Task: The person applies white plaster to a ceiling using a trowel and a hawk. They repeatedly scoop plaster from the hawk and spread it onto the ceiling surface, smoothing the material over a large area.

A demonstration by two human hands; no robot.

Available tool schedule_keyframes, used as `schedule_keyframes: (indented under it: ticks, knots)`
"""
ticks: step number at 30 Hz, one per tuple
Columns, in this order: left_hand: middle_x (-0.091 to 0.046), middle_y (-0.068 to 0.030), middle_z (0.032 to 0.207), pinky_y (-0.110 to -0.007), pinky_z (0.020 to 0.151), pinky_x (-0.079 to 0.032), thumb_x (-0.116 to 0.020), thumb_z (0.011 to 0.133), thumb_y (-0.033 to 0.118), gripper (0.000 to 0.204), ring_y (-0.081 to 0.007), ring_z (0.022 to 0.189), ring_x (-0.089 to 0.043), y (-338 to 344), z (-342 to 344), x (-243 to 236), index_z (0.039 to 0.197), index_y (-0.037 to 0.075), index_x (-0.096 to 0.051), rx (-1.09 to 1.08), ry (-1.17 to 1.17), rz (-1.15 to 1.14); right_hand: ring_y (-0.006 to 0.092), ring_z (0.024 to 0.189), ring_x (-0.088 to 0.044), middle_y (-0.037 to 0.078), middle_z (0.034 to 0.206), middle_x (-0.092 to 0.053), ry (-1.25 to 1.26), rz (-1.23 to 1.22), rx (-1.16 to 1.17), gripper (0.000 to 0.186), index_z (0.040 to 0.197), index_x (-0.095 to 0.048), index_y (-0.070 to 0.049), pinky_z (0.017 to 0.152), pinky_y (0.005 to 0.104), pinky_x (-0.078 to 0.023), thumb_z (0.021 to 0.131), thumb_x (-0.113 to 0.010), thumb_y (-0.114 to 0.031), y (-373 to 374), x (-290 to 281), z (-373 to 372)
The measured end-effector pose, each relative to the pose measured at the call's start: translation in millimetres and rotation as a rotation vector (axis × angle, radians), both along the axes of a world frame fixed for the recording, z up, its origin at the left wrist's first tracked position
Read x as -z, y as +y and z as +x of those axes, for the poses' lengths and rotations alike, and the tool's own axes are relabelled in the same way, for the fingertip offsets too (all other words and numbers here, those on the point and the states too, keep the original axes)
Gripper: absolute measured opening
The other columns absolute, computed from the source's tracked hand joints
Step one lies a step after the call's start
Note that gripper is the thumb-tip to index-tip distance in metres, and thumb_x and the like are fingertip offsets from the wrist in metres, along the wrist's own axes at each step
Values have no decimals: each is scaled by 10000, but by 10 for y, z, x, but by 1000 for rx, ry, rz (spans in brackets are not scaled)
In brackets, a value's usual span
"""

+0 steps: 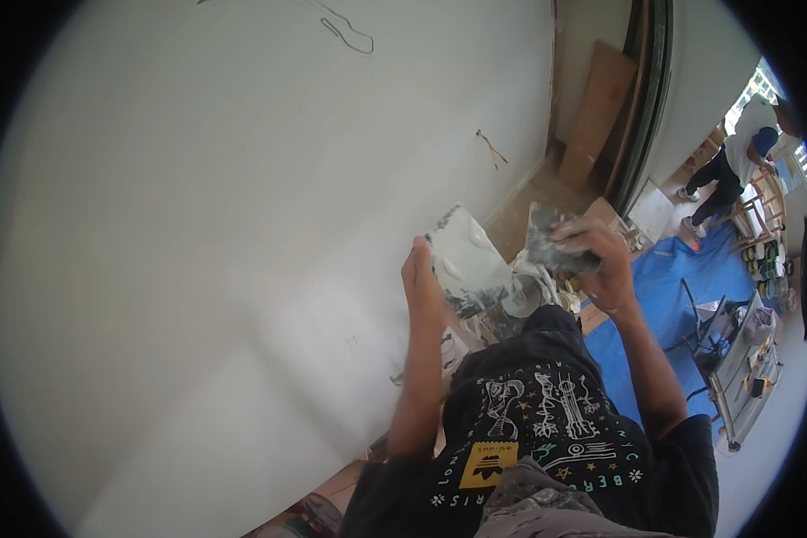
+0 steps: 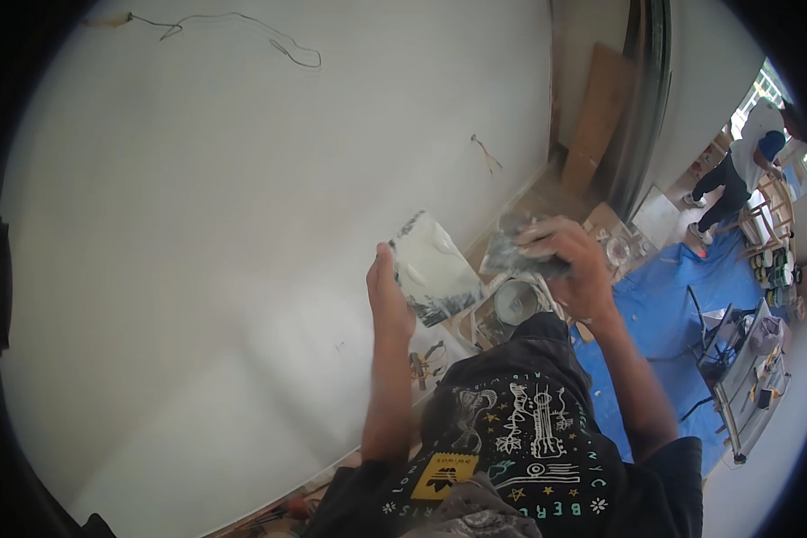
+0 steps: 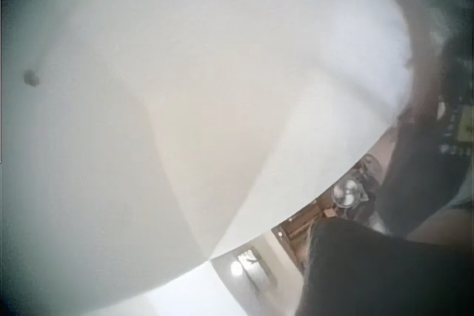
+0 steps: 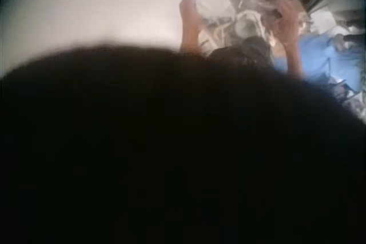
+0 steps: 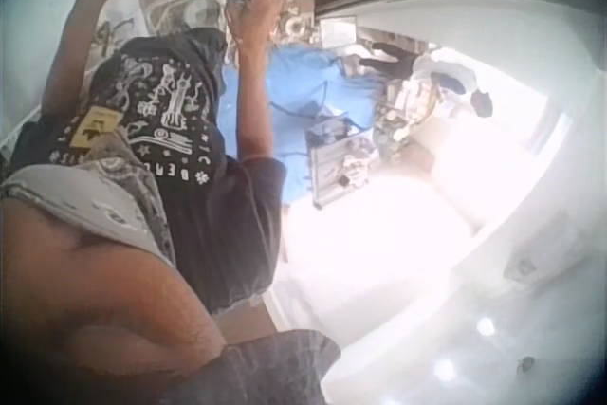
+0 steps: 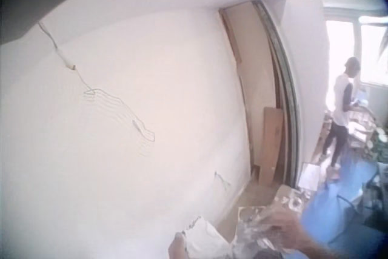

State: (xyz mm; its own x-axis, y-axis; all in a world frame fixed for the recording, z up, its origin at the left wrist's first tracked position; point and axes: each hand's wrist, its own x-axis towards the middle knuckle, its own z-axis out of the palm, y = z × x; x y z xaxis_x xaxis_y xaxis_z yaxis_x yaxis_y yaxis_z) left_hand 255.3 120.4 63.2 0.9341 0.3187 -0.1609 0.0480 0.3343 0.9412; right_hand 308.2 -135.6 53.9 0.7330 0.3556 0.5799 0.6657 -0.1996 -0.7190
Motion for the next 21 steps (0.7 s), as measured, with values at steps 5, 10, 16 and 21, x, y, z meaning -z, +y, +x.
schedule_keyframes:
  ticks: [5,10,16,21]
  knots:
    - [-646,-139,1028,-301,807,-517,-398,1013,404,524,-182,901,-644,138,120,-72,1130,-78,-567,209,172,189,210,1195,-550,-23,1115,-662,-394,-414,-166,337,1007,-681,-175,1071,455,-360,687,-684,-68,228,-284,27]
    - [-657,-123,989,-281,791,-504,-404,1009,422,541,-156,883,-630,308,144,-113,1070,-76,-605,352,148,290,192,1235,-515,-49,1137,-642,-417,-475,-249,374,1051,-681,-195,1107,460,-325,702,-626,-74,203,-252,148]
    - [-468,-35,699,-301,630,-391,-339,1026,437,544,-121,674,-419,103,198,-232,783,-22,-501,326,101,630,195,1255,-478,-32,1160,-620,-451,-433,-198,373,1078,-680,-188,1107,464,-326,725,-615,-88,540,-356,23]
    - [-351,-18,613,-333,577,-347,-316,1033,431,554,-123,626,-330,121,190,-267,695,1,-407,305,113,736,225,1189,-502,-34,1154,-631,-447,-475,-236,356,1038,-700,-168,1054,468,-364,691,-660,-105,528,-238,98]
